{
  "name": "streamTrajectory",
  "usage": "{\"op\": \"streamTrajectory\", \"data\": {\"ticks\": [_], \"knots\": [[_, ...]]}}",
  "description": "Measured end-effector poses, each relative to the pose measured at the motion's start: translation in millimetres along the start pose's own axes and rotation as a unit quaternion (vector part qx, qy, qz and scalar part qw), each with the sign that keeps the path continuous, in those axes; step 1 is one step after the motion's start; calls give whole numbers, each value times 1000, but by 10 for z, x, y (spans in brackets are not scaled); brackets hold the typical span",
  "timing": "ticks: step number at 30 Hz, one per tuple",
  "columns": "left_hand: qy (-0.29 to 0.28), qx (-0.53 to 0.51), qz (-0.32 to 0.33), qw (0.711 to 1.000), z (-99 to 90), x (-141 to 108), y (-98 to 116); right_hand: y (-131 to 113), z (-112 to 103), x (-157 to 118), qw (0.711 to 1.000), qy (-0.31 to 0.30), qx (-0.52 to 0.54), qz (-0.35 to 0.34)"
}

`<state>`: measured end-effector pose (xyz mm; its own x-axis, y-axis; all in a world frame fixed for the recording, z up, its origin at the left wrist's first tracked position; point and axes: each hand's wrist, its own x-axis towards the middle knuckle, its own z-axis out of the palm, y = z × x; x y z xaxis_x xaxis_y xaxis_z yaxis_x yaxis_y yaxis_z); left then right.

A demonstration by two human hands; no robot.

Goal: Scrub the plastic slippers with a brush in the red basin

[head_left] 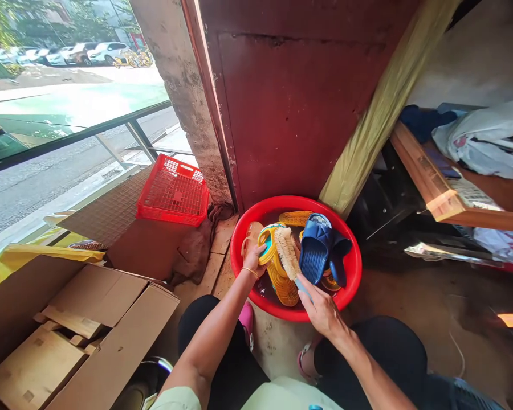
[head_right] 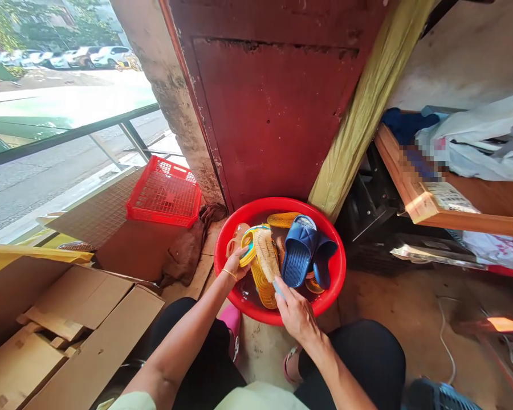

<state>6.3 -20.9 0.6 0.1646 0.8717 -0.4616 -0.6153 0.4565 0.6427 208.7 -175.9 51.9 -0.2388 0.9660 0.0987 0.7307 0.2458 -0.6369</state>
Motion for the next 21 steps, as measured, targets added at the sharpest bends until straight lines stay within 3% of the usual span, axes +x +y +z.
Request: {"op": "streamTrajectory", "data": {"ticks": [4, 8, 11, 14, 17, 21], "knots": [[-95, -2, -72, 993, 40, -220, -18, 114, -227, 469, 991, 30, -122, 50], [-136, 40, -19, 990, 23, -334, 50, 286, -402, 760, 984, 109, -107, 87], [-109, 53, 68, 990, 16, -266, 184, 388, -352, 682, 992, 100, -45, 58], [-52, 98, 114, 987, 35, -99, 311, 446, -192, 454, 993, 77, -11, 88], [-1, 162, 97, 982, 74, 75, 323, 492, -57, 253, 990, 57, 20, 128], [-11, 190, 55, 980, 122, 232, 125, 518, 26, 146, 987, 34, 57, 145]]}}
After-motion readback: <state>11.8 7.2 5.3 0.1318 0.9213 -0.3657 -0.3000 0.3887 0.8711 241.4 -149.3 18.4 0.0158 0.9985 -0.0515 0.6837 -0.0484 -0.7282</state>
